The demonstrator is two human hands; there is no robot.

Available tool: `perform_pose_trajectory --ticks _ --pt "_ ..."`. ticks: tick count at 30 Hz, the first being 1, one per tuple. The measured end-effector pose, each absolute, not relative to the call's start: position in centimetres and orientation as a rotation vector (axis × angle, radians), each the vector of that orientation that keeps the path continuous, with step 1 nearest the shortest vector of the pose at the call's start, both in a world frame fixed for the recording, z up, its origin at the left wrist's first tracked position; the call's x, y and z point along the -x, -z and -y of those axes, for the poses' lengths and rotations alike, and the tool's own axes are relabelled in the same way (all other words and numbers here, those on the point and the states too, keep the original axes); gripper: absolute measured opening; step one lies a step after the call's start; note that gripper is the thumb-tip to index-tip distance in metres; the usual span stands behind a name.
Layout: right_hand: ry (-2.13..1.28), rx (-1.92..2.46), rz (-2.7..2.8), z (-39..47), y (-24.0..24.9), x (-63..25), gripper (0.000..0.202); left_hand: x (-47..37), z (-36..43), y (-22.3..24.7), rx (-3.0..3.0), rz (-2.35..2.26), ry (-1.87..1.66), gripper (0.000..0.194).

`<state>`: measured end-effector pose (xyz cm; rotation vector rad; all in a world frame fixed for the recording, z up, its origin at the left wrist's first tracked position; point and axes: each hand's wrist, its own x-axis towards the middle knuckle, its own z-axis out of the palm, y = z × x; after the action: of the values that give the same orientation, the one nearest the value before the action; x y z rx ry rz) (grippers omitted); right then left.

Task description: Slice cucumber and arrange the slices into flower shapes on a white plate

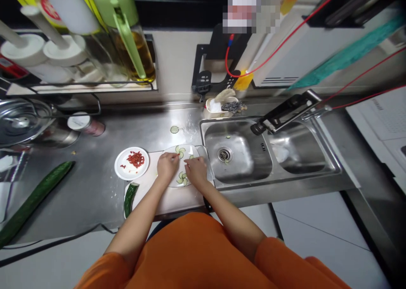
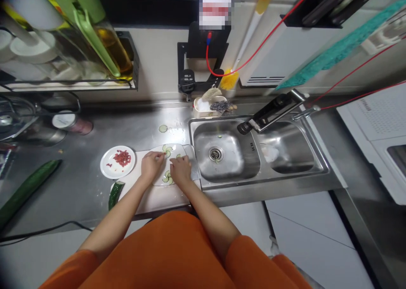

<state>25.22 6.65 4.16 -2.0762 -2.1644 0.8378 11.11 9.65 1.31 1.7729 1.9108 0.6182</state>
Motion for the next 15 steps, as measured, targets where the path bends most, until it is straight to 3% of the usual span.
perform_pose_trajectory --ticks 15 --pt "-0.768 2.013 2.234 -9.1 -2.7 -24.3 0.042 -10.9 -11.8 0.1 -1.862 -1.847 -0.502 0.023"
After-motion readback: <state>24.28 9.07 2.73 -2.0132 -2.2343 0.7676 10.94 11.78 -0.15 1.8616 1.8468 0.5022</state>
